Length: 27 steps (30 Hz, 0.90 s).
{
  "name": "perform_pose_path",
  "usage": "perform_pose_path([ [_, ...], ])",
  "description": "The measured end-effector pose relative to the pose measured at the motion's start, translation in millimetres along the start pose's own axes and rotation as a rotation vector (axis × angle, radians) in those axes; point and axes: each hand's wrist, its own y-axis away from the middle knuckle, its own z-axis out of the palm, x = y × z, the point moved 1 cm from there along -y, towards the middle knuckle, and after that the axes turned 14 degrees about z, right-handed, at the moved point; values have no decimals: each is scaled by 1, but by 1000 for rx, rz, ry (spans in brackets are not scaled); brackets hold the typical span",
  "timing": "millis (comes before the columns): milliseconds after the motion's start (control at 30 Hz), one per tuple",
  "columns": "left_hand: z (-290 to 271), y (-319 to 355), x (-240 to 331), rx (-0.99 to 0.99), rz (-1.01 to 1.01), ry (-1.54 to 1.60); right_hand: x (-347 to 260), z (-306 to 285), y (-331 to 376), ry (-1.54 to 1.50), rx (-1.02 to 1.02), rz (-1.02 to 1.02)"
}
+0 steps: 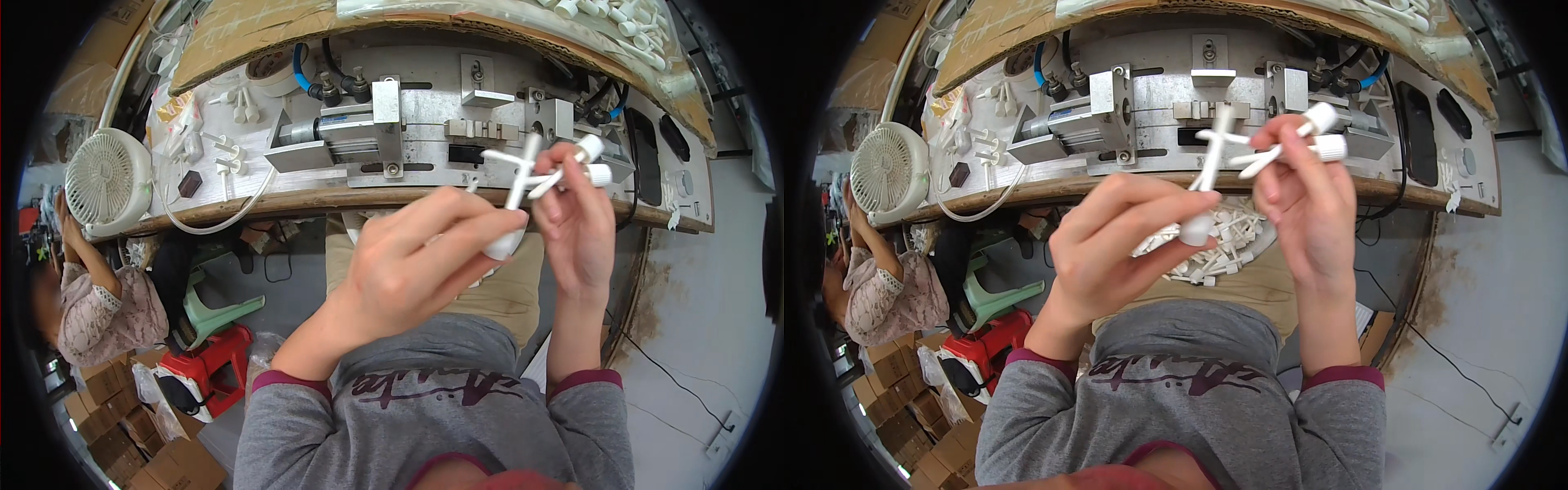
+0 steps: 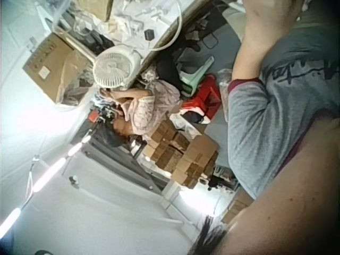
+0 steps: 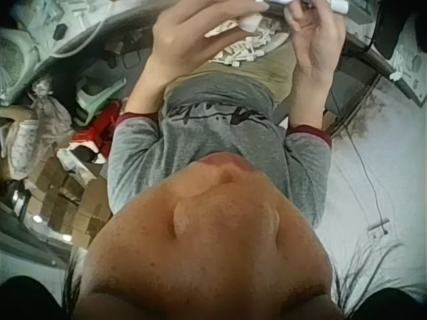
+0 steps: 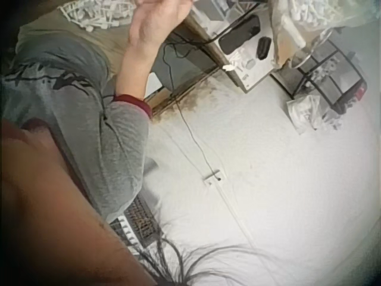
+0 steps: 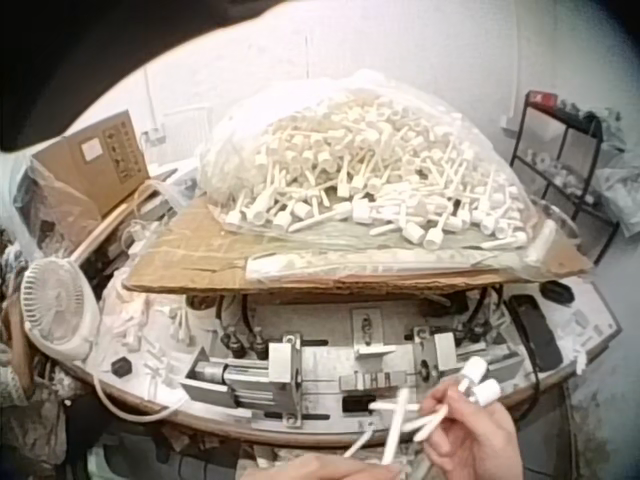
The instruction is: The recorder is assembling small plastic parts using a machine on a workbench.
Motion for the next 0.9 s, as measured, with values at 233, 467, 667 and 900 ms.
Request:
perform_pose_path([
  [233, 19, 15, -33, -137, -26, -423, -3, 4, 12, 457, 270, -256],
  [467, 28, 5, -44, -284, 5, -620, 2, 7, 19, 931, 350, -769],
  [667, 23, 8, -42, -192, -94, -394, 0, -2, 11, 1434, 305, -1263],
  [900, 14, 5, -5, 36, -235, 277, 16, -2, 3, 1508, 185, -1335],
])
